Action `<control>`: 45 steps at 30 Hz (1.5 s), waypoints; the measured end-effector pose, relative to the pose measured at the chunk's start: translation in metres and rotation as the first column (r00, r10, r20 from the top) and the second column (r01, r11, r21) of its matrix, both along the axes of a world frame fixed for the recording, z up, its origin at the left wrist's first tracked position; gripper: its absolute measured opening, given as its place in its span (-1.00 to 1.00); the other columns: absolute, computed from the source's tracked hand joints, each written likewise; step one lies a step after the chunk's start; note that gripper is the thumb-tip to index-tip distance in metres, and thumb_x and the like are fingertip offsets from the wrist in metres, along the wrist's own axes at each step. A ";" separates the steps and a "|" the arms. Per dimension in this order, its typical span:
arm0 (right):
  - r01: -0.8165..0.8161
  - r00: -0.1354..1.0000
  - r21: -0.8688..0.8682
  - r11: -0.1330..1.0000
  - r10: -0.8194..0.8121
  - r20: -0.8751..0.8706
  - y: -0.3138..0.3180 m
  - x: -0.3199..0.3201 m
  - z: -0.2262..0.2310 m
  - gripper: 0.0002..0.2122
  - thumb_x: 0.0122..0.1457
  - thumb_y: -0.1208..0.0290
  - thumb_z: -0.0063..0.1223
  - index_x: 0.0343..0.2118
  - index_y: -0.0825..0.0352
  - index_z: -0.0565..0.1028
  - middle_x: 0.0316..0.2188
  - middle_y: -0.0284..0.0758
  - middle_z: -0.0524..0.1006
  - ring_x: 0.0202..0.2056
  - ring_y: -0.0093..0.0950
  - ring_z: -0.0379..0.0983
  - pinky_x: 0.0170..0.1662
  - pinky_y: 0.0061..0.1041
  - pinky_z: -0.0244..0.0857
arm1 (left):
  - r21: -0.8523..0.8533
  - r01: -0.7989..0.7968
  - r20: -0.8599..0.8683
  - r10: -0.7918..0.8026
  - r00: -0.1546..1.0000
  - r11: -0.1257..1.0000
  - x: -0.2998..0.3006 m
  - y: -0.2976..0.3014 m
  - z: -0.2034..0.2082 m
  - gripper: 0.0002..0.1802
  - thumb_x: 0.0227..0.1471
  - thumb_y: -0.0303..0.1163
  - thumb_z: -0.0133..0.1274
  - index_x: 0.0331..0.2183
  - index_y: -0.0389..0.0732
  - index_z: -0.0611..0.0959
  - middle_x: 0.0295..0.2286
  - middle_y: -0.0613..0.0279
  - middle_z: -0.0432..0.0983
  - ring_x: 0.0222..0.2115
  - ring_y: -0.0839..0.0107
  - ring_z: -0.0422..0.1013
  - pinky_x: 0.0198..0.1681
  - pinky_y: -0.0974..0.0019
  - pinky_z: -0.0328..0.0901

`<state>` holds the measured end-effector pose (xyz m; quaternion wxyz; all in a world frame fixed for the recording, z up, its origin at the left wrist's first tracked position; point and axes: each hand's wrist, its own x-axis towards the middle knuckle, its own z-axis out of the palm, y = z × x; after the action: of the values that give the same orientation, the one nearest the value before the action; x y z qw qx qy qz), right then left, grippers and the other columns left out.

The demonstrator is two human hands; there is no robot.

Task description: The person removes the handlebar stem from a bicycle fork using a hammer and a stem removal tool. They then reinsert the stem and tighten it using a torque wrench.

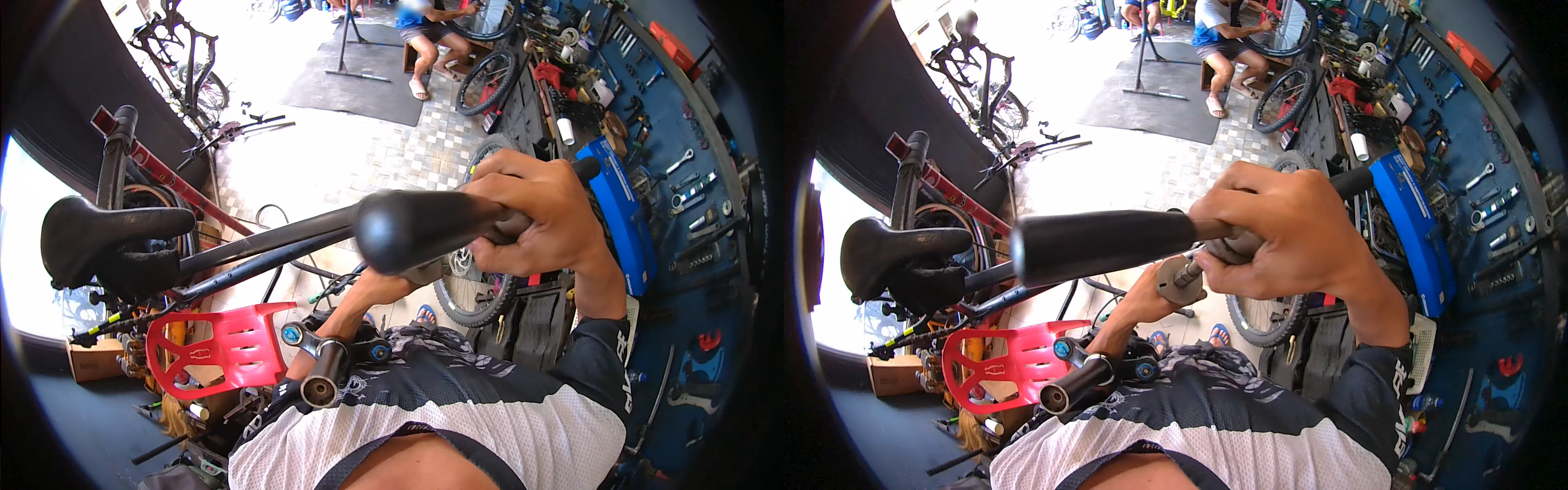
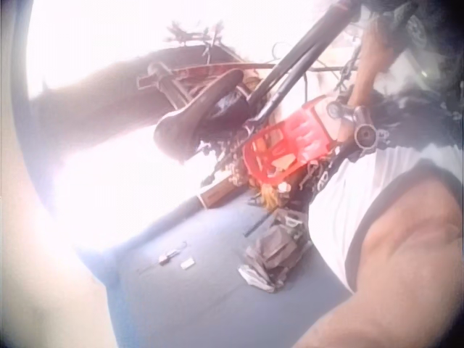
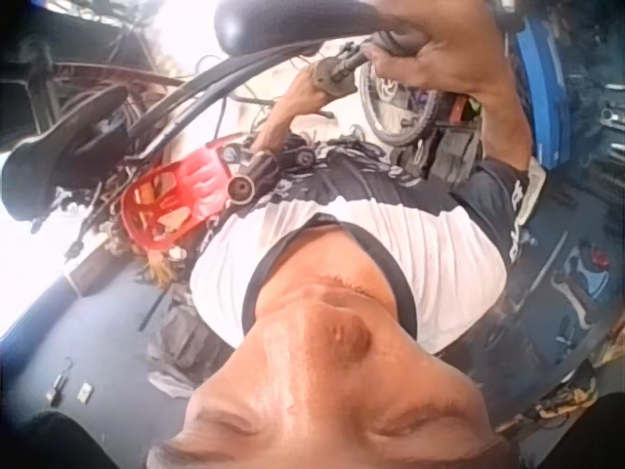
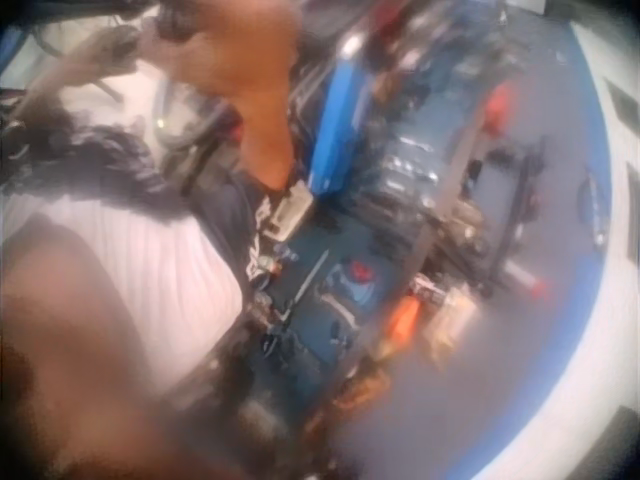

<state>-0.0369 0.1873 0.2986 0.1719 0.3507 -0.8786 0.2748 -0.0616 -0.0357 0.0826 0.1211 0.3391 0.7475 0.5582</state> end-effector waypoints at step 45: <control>0.408 0.897 -0.263 0.874 -0.437 -0.061 0.074 -0.022 0.045 -0.78 0.10 0.37 0.44 -0.21 0.27 0.67 -0.46 -0.53 0.58 -0.40 -0.76 0.47 -0.34 -0.66 0.35 | 0.035 -0.368 0.225 0.351 0.909 0.929 -0.022 -0.105 -0.121 -0.84 0.03 -0.54 0.34 -0.31 -0.27 0.67 -0.39 0.25 0.62 -0.33 0.46 0.52 -0.20 0.35 0.40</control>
<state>-0.0591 0.2615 0.3433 0.3214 0.1421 -0.8817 0.3150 -0.0831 -0.1407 -0.0380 0.0832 0.1377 0.7578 0.6323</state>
